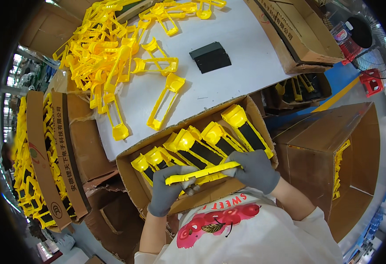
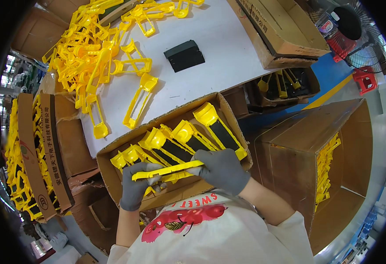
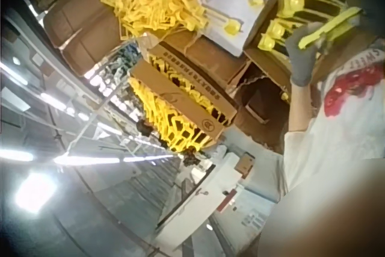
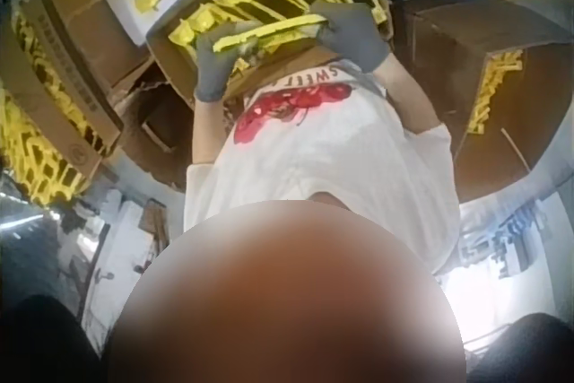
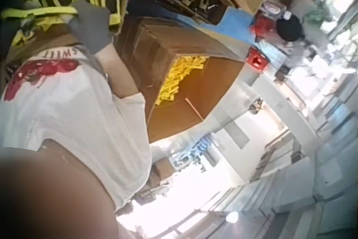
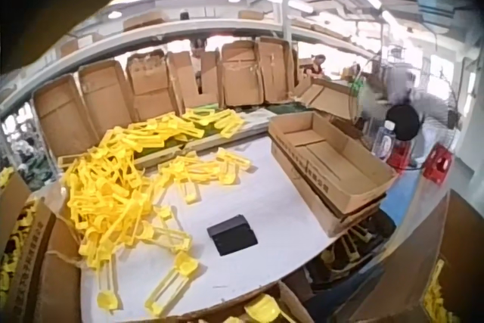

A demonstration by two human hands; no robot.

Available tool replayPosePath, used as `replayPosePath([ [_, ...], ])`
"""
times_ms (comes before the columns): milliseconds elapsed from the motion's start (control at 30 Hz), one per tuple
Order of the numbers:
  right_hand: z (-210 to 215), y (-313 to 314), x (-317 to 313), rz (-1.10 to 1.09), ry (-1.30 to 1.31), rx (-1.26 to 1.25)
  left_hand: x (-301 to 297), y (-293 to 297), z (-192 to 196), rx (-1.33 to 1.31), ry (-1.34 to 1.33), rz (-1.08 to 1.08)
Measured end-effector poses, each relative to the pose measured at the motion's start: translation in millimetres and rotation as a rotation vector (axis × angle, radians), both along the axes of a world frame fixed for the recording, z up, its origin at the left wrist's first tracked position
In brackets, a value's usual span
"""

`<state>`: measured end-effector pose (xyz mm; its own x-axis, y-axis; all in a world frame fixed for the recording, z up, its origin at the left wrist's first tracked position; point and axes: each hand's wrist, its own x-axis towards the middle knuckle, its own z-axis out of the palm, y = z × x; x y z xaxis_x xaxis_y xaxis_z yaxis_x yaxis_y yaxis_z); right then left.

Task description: Assembling solar-powered lights by inserting solar panels into yellow plastic frames.

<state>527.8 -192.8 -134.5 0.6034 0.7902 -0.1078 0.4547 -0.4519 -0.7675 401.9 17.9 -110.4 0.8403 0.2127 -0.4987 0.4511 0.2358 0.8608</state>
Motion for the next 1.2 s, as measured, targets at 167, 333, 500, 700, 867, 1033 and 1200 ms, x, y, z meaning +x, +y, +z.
replayPosePath([
  [167,-9,-1,-26,-0.074,-0.016,-0.009,-12,2,-2,-0.016,0.108,-0.014],
  [333,-18,0,-35,0.039,-0.081,-0.058,-18,33,6,-0.023,0.211,-0.093],
  [500,8,12,-9,-0.029,0.120,-0.079,12,95,14,0.239,0.391,-0.287],
  [700,19,20,31,-0.165,-0.072,-0.054,53,79,11,1.421,0.202,-0.445],
  [867,3,46,120,-0.297,-0.266,0.195,143,106,0,1.498,0.062,-0.210],
  [1033,-26,87,199,-0.158,-0.652,0.000,207,99,-39,1.530,0.146,-0.273],
  [1200,-38,109,204,-0.216,-0.723,-0.222,205,117,-57,1.369,-0.088,-0.238],
])
